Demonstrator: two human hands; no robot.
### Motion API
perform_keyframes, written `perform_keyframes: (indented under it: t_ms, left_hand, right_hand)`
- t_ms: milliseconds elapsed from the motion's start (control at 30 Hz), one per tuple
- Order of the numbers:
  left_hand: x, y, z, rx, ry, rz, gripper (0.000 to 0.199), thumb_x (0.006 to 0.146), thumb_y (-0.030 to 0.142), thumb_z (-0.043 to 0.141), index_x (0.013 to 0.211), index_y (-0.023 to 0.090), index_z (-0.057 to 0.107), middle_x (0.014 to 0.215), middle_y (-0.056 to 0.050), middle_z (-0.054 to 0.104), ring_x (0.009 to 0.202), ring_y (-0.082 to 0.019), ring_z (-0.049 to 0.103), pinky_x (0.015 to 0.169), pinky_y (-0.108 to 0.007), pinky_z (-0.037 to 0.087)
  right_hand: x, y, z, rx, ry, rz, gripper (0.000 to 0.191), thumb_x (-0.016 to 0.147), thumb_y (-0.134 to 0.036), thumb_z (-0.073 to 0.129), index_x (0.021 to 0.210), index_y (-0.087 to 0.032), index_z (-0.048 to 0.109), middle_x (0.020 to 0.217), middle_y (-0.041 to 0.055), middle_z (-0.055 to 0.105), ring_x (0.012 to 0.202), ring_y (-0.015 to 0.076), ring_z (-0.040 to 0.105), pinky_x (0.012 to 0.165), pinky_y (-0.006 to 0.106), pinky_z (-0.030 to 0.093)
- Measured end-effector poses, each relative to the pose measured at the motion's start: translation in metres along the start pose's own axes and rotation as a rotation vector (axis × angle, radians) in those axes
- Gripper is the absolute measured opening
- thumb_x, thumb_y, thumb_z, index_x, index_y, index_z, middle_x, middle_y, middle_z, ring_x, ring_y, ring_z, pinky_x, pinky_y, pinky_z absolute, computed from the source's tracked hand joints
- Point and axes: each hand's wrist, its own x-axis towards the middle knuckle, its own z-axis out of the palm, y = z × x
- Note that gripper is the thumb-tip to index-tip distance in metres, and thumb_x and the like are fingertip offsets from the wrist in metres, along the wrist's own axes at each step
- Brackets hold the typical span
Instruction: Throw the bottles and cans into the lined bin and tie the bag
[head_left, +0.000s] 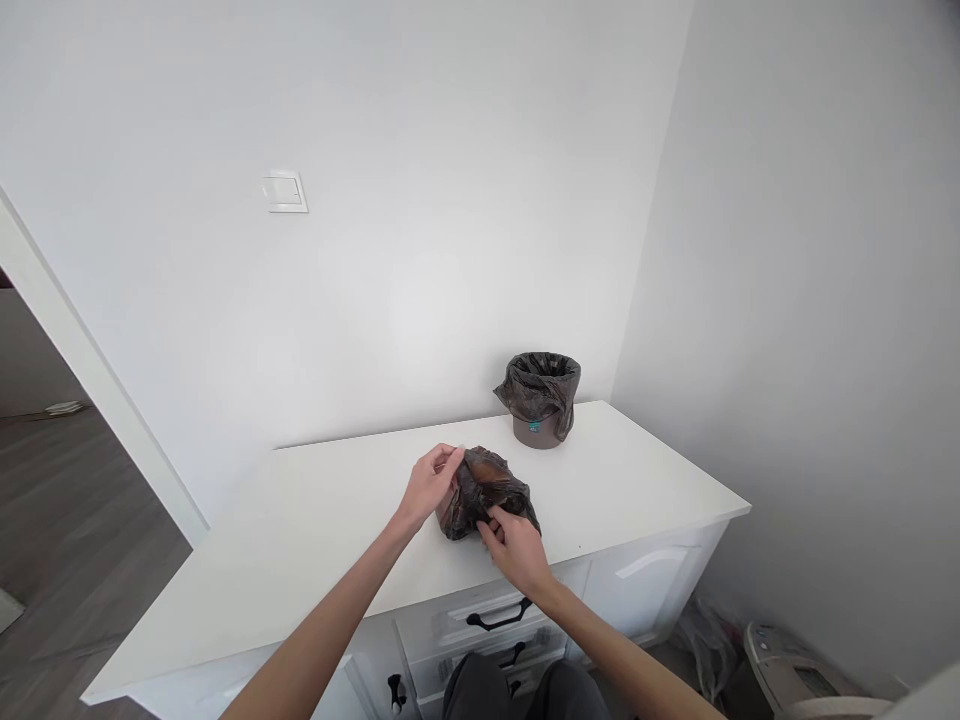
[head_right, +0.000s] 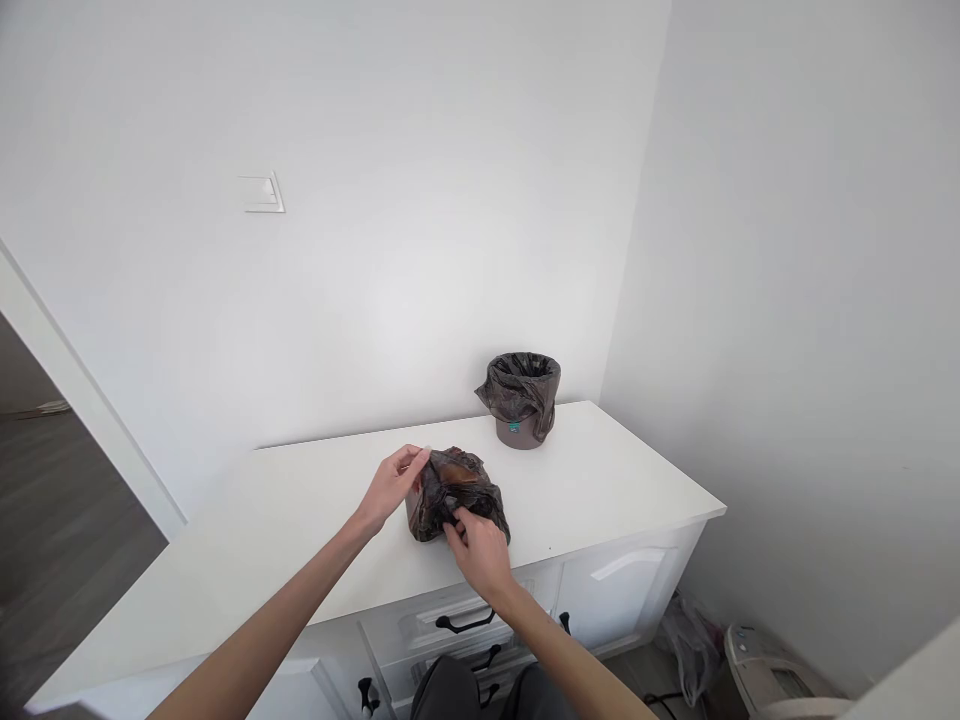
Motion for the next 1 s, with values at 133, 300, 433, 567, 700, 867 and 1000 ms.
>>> perform_keyframes:
  t_ms: [133,300,433,567,700,867,1000]
  left_hand:
    - [0.013,-0.005,-0.027,-0.088,0.124,-0.085,0.059,0.092,0.074,0.045,0.094,0.018,0.062,0.080,-0.006,0.067,0.063,-0.016,0.063,0.062,-0.032,0.052]
    - [-0.002,0.001,-0.031,-0.037,0.326,-0.070,0.050,0.095,0.064,0.050,0.111,0.018,0.060,0.108,-0.014,0.067,0.091,-0.024,0.068,0.081,-0.042,0.055]
    - [-0.049,0.005,-0.013,0.349,-0.012,0.401,0.025,0.102,0.043,0.051,0.115,0.024,0.062,0.112,-0.009,0.068,0.108,-0.025,0.063,0.100,-0.045,0.047]
    - [-0.082,-0.008,0.003,0.759,-0.452,0.638,0.024,0.107,0.031,0.042,0.120,0.023,0.062,0.102,-0.007,0.072,0.097,-0.024,0.067,0.091,-0.041,0.050]
    - [-0.091,-0.026,0.004,0.881,-0.461,0.584,0.028,0.109,0.027,0.034,0.106,0.021,0.061,0.092,-0.006,0.073,0.083,-0.022,0.070,0.079,-0.036,0.051]
    - [-0.096,-0.041,-0.014,1.008,-0.478,0.489,0.028,0.108,0.028,0.033,0.099,0.021,0.060,0.080,-0.005,0.070,0.072,-0.024,0.071,0.067,-0.034,0.048]
    - [-0.097,-0.050,-0.021,1.135,-0.419,0.392,0.020,0.102,0.021,0.040,0.109,0.020,0.058,0.093,-0.009,0.069,0.077,-0.026,0.071,0.066,-0.035,0.049]
  right_hand:
    - [-0.029,0.015,-0.013,-0.187,-0.128,-0.249,0.015,0.098,-0.024,0.055,0.086,-0.022,0.062,0.085,0.0016,0.070,0.075,0.0172,0.067,0.061,0.026,0.034]
    - [-0.062,0.018,-0.040,-0.272,-0.321,-0.389,0.047,0.077,0.000,0.055,0.113,-0.029,0.062,0.103,-0.0018,0.070,0.088,0.0164,0.067,0.064,0.025,0.035]
    - [-0.073,0.012,-0.057,-0.261,-0.301,-0.437,0.060,0.079,-0.004,0.055,0.134,-0.027,0.052,0.112,0.0035,0.067,0.095,0.0210,0.066,0.073,0.028,0.046]
    - [-0.059,0.005,-0.063,-0.129,-0.134,-0.451,0.049,0.093,-0.005,0.044,0.138,-0.023,0.048,0.128,0.0107,0.062,0.115,0.0232,0.061,0.094,0.036,0.050]
    - [-0.031,-0.003,-0.053,-0.072,-0.176,-0.453,0.032,0.103,-0.013,0.040,0.129,-0.022,0.056,0.115,0.0084,0.069,0.106,0.0215,0.065,0.092,0.035,0.051]
    - [-0.028,0.001,-0.044,-0.201,-0.249,-0.518,0.024,0.107,-0.020,0.040,0.115,-0.023,0.062,0.098,0.0048,0.074,0.089,0.0199,0.067,0.092,0.036,0.043]
    - [-0.048,0.017,-0.051,-0.279,-0.231,-0.490,0.025,0.106,-0.020,0.039,0.108,-0.022,0.064,0.090,0.0043,0.073,0.078,0.0192,0.063,0.085,0.035,0.039]
